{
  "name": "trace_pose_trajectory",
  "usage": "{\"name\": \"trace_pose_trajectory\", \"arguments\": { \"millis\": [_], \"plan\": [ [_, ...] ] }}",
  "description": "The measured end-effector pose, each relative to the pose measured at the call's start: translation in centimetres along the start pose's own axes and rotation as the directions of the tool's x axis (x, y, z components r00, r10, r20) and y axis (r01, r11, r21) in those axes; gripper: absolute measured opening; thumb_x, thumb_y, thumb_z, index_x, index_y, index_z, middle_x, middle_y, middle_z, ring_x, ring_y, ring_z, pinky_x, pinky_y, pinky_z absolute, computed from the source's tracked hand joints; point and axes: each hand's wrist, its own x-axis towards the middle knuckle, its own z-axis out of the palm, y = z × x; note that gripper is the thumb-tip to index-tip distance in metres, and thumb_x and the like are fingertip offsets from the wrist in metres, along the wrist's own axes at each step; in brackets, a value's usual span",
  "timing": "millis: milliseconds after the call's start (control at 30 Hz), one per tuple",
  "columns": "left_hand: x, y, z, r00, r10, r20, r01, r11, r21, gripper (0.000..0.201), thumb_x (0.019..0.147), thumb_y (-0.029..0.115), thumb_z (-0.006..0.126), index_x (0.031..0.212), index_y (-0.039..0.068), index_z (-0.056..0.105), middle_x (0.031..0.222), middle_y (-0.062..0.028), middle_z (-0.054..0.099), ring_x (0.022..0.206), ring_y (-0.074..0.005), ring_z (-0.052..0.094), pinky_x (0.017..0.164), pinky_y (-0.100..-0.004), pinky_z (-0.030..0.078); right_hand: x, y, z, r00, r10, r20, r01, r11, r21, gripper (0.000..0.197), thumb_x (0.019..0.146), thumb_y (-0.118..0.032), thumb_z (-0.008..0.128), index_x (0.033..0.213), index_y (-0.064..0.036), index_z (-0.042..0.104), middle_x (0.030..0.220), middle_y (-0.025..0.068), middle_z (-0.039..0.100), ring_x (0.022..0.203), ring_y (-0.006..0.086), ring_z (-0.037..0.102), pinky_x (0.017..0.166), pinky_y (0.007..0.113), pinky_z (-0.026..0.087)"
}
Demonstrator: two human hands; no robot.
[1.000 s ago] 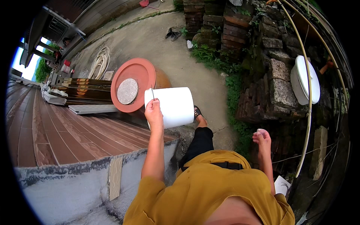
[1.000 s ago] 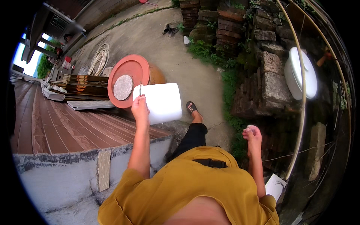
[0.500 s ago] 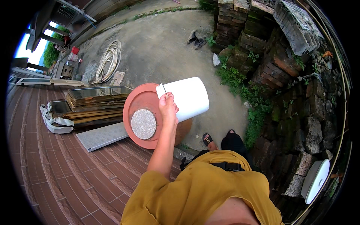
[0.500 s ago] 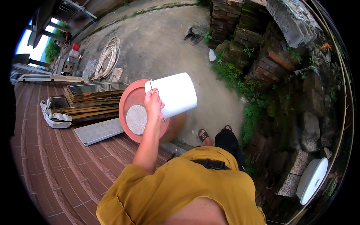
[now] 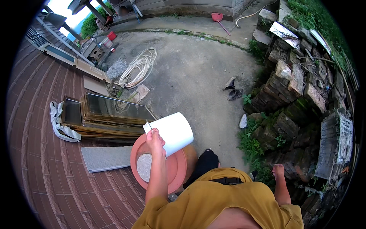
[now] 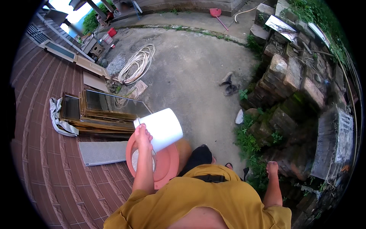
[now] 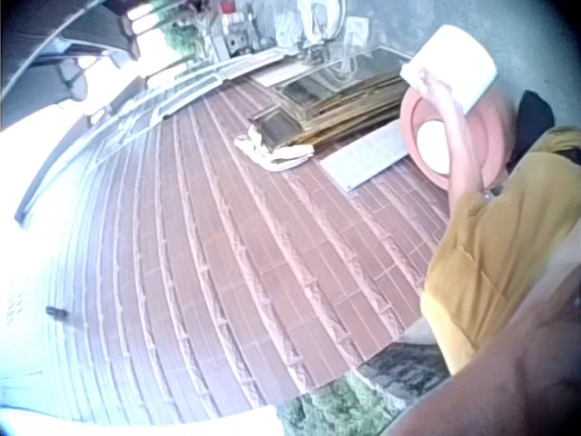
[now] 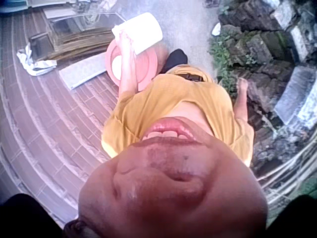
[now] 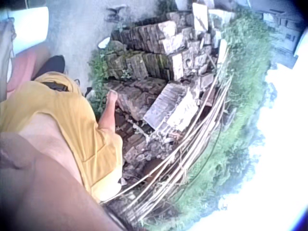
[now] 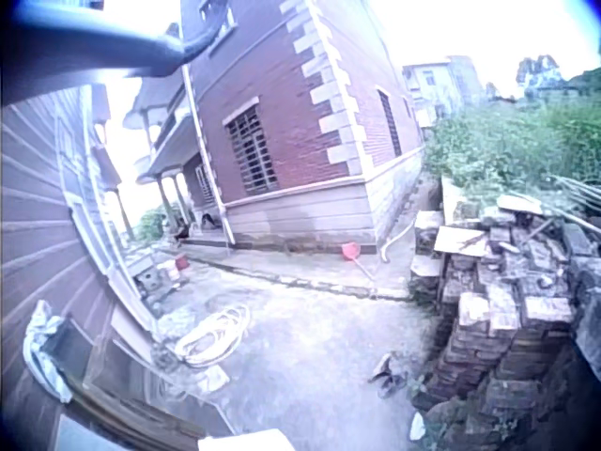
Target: The person scrubs the exterior of a white bucket with a brush, carries it to an outdoor sink to wash a large metal bowl with soapy water, and then pours water from a bucket into the ground near a stone wall.
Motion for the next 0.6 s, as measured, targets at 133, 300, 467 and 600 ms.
{"name": "trace_pose_trajectory", "arguments": {
  "millis": [133,300,467,600],
  "plan": [
    [7.5,0.3,0.1,0.978,0.026,-0.207,-0.028,1.0,-0.004,0.004,0.081,0.013,0.048,0.081,0.011,0.045,0.054,0.0065,0.033,0.039,-0.0019,0.027,0.032,-0.0178,0.02,6.7,-14.8,8.9,0.97,-0.226,0.094,0.225,0.974,0.021,0.004,0.078,-0.013,0.046,0.079,-0.0097,0.048,0.058,-0.0005,0.045,0.044,0.009,0.041,0.035,0.021,0.029],
    [18.8,0.8,4.3,0.947,-0.058,-0.315,0.057,0.998,-0.013,0.004,0.08,0.012,0.048,0.081,0.012,0.044,0.054,0.0054,0.033,0.039,-0.0029,0.028,0.031,-0.0177,0.02,8.0,-25.2,21.2,0.961,-0.188,0.204,0.182,0.982,0.05,0.005,0.078,-0.011,0.047,0.082,-0.0079,0.049,0.059,0.0021,0.046,0.046,0.0112,0.043,0.038,0.022,0.033],
    [30.2,1.3,8.0,0.926,-0.139,-0.351,0.138,0.99,-0.028,0.004,0.079,0.012,0.048,0.079,0.011,0.044,0.054,0.0047,0.032,0.038,-0.0041,0.029,0.031,-0.0187,0.021,8.3,-27.0,27.7,0.954,0.15,0.258,-0.034,0.914,-0.405,0.008,0.074,-0.007,0.046,0.071,-0.0062,0.053,0.061,0.006,0.052,0.048,0.017,0.049,0.041,0.029,0.039],
    [39.4,2.1,12.1,0.922,-0.205,-0.328,0.205,0.978,-0.037,0.005,0.079,0.012,0.048,0.076,0.012,0.043,0.052,0.0047,0.032,0.038,-0.0049,0.03,0.031,-0.0196,0.022,14.6,-24.2,25.9,0.935,0.281,0.216,-0.208,0.929,-0.307,0.006,0.075,-0.012,0.048,0.07,-0.0086,0.049,0.055,0.0018,0.044,0.045,0.0155,0.043,0.036,0.029,0.031]
  ]
}}
